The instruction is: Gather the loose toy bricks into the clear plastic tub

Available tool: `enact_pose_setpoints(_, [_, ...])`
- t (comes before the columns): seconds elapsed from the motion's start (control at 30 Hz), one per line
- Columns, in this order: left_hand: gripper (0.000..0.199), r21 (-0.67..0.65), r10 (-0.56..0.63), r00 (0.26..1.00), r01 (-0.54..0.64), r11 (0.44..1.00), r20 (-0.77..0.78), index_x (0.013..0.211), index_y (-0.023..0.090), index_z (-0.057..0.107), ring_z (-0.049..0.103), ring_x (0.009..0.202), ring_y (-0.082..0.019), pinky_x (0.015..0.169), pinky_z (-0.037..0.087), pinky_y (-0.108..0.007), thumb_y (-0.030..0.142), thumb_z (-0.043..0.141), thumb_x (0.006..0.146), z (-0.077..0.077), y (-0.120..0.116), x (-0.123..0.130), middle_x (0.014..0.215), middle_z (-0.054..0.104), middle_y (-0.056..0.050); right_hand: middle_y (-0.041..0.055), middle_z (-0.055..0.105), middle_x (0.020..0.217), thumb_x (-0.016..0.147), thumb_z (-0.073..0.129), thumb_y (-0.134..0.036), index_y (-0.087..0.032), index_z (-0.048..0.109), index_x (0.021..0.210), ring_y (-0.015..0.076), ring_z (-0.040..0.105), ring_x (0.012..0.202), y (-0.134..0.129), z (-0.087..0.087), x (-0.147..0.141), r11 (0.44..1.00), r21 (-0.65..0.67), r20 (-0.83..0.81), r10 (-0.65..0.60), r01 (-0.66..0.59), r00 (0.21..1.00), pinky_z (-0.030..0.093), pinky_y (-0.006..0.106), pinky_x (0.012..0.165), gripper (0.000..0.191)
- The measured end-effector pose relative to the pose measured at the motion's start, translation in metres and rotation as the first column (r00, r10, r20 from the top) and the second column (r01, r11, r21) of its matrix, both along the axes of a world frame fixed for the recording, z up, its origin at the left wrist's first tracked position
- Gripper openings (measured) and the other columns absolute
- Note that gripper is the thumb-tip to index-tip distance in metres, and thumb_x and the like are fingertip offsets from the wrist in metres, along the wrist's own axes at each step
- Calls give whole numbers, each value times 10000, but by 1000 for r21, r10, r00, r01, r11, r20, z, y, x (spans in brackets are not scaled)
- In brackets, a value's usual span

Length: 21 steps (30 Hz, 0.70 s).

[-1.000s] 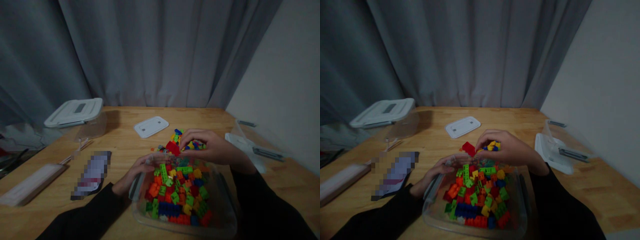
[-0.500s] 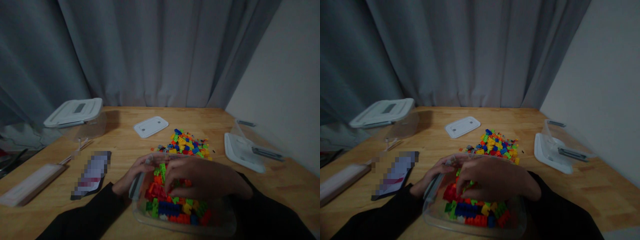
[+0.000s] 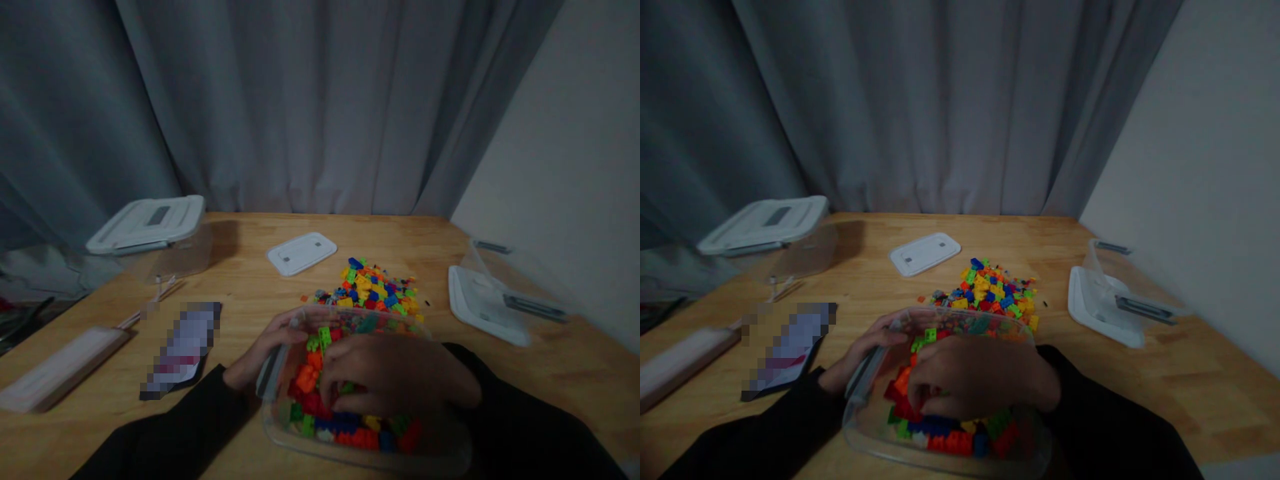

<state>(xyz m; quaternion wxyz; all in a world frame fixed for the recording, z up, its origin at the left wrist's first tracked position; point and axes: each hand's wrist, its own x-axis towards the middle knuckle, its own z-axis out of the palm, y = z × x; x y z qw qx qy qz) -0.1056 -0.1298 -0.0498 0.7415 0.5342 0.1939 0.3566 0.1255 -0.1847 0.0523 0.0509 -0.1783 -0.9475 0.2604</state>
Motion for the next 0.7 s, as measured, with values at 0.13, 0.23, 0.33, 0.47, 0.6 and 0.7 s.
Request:
enact_pose_setpoints(0.13, [543,3,13,1000,-13,1000,-11,1297,198,699,554,1361,-345,1223,246,-542,128,593,770,2,-1,0,1412,672,-110,54,734,1050,977,571,-191,-158,701,1021,159,655,1015,-1,-3,-2,1000,-3,12,26,-26,1000,489,262,955,141])
enact_pose_setpoints(0.23, [550,4,13,1000,-13,1000,9,1307,192,692,528,1390,-340,1235,227,-530,127,571,774,2,-2,1,1425,663,-107,61,736,1035,971,573,-200,-149,700,1008,159,653,987,-1,-4,-2,999,-7,48,37,-37,998,494,259,927,142])
enact_pose_setpoints(0.33, [564,8,17,1000,-17,1000,7,1326,174,678,505,1412,-346,1239,216,-535,120,556,779,2,-3,2,1433,656,-117,45,738,1010,975,556,-190,-162,693,1004,153,654,960,-1,-5,-2,1000,-4,66,18,-18,998,495,257,902,143])
enact_pose_setpoints(0.47, [558,7,5,1000,-5,1000,10,1323,159,675,488,1423,-358,1229,233,-553,117,546,782,3,-3,1,1441,648,-127,27,746,993,973,544,-214,-184,680,1001,152,662,918,0,-7,-2,1000,8,71,8,-8,997,493,261,875,142])
enact_pose_setpoints(0.6, [568,9,-4,1000,3,1000,18,1336,149,660,503,1410,-353,1229,239,-546,111,535,783,4,-3,3,1439,647,-132,27,760,965,970,543,-238,-184,691,999,148,673,865,-1,-8,-2,1000,9,79,-5,4,997,495,259,800,159])
enact_pose_setpoints(0.7, [574,11,-15,999,14,1000,51,1336,139,659,510,1404,-352,1230,246,-534,117,533,776,4,-4,5,1438,646,-136,35,778,1014,992,523,-220,-177,710,1028,142,694,908,-2,-8,-3,1000,-6,35,-22,22,999,496,253,837,196])
